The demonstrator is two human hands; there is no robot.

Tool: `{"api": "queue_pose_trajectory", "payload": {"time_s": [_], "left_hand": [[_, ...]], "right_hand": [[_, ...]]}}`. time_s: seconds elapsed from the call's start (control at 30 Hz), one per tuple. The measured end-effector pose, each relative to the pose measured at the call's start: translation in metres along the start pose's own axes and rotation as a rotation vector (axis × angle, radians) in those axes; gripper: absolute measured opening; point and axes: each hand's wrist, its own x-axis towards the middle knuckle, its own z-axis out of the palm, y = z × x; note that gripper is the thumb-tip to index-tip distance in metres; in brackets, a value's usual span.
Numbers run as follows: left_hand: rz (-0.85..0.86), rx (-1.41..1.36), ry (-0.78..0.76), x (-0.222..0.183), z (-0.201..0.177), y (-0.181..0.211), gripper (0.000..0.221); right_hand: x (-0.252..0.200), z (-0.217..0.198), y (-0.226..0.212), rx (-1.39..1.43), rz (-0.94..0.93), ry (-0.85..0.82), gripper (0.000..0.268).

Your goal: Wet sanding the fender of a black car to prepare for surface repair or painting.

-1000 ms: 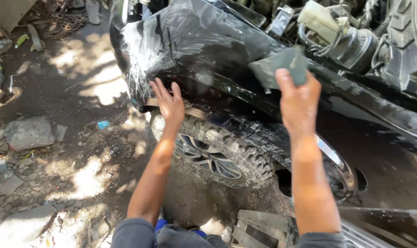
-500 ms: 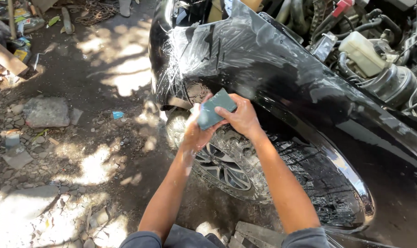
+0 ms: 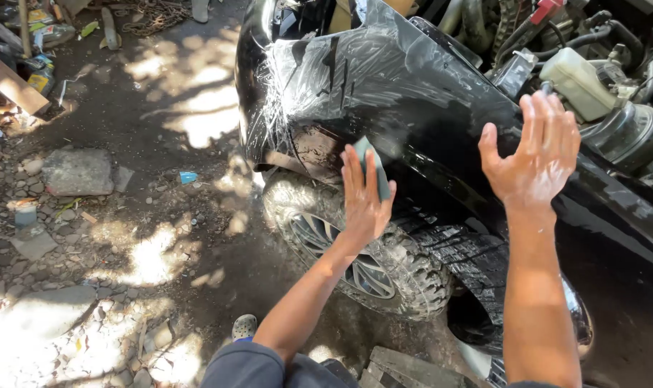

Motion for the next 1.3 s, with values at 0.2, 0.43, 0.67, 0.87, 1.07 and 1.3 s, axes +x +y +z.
{"api": "queue_pose_trajectory", "payload": {"time_s": [0.2,0.43,0.67,0.87,1.07,1.3], "left_hand": [[-0.095,-0.153,-0.058,0.072,0.005,-0.082,0.085],[-0.358,-0.222,0.179,0.042,0.032,-0.051,0.075],[-0.395,-0.296,0.191,0.053,0.033,-0.088,0.071],[-0.365,-0.228,0.165,0.081,0.029,-0.104,0.076],[-0.218,-0.250,0.118,0.012,0.002,-0.082,0.076],[-0.367,-0.131,-0.115,0.065,0.020,-0.125,0.067]], "right_hand": [[0.000,0.020,-0.003,-0.185,0.040,0.001,0.041],[-0.005,0.026,-0.002,-0.275,0.057,0.004,0.039],[0.003,0.021,-0.005,-0.294,0.043,0.026,0.037],[-0.005,0.030,0.000,-0.314,0.037,0.009,0.037],[-0.011,0.031,-0.005,-0.332,0.040,-0.021,0.035],[-0.009,0.036,-0.003,-0.333,0.053,-0.017,0.035]]}}
